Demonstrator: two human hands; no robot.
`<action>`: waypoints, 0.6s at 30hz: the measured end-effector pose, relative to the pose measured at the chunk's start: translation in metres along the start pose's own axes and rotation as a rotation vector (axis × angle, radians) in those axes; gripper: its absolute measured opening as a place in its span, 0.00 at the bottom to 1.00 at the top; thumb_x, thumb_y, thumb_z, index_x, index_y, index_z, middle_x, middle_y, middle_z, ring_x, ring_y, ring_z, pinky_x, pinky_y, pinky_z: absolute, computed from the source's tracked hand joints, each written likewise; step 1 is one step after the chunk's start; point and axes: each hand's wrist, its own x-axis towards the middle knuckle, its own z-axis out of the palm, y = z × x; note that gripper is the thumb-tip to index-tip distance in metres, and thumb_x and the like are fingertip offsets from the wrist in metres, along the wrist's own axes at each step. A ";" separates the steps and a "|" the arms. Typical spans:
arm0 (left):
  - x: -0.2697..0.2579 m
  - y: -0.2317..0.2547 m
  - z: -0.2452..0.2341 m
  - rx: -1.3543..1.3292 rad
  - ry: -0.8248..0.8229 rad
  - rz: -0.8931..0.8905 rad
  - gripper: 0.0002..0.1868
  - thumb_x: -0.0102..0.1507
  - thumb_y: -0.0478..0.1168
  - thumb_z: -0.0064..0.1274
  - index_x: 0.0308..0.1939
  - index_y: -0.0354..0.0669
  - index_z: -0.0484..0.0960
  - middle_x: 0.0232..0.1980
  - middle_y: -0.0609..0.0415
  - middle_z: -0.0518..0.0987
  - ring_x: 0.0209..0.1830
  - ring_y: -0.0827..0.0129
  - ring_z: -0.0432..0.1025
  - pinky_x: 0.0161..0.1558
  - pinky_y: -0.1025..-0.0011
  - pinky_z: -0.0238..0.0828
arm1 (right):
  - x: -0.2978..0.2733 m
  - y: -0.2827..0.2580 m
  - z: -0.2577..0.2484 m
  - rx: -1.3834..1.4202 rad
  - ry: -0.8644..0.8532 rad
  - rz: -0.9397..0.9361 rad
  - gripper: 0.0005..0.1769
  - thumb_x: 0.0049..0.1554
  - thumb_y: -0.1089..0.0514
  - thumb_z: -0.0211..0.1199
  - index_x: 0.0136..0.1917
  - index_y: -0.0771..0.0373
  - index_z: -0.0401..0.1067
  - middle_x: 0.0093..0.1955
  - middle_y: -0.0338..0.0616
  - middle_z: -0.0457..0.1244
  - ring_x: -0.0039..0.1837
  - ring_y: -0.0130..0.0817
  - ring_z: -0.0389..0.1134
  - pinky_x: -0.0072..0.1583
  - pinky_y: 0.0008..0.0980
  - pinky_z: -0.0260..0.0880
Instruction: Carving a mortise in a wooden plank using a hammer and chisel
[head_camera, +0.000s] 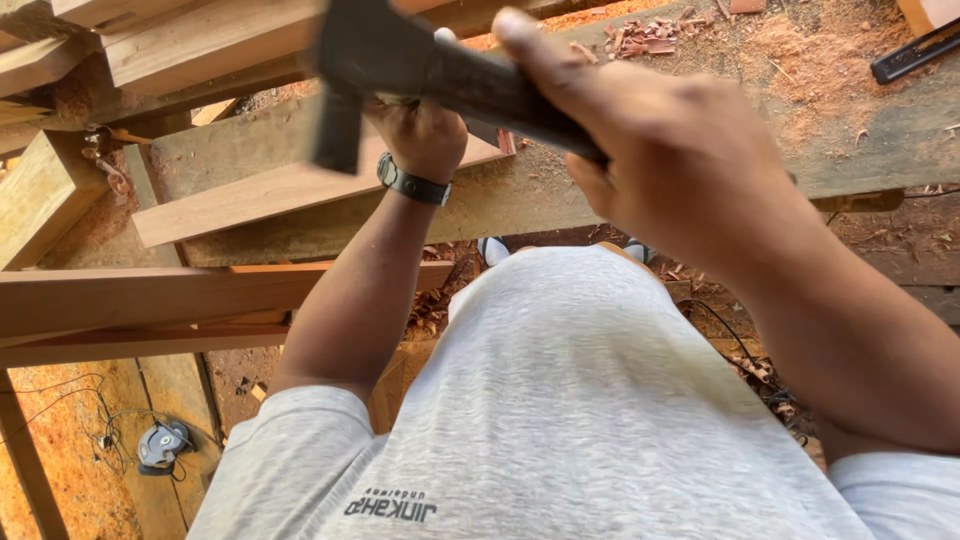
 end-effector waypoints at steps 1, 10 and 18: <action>-0.019 -0.006 0.014 0.077 -0.056 0.055 0.12 0.61 0.34 0.46 0.47 0.46 0.79 0.39 0.57 0.82 0.31 0.56 0.75 0.34 0.68 0.73 | 0.009 0.003 0.010 -0.217 -0.137 0.064 0.52 0.55 0.53 0.66 0.89 0.44 0.50 0.46 0.49 0.68 0.36 0.59 0.71 0.35 0.57 0.69; 0.016 0.016 -0.009 -0.152 0.126 -0.107 0.15 0.51 0.32 0.60 0.38 0.57 0.86 0.52 0.38 0.67 0.50 0.38 0.62 0.49 0.43 0.68 | -0.002 0.004 -0.008 0.114 0.075 -0.122 0.51 0.59 0.72 0.70 0.88 0.59 0.51 0.51 0.53 0.66 0.50 0.57 0.69 0.49 0.53 0.69; -0.041 0.010 0.019 0.249 -0.046 0.209 0.16 0.65 0.35 0.40 0.52 0.50 0.80 0.45 0.63 0.74 0.36 0.69 0.73 0.37 0.71 0.74 | 0.015 0.010 0.016 -0.160 -0.215 0.110 0.50 0.57 0.57 0.62 0.88 0.44 0.48 0.43 0.50 0.66 0.35 0.59 0.70 0.32 0.59 0.68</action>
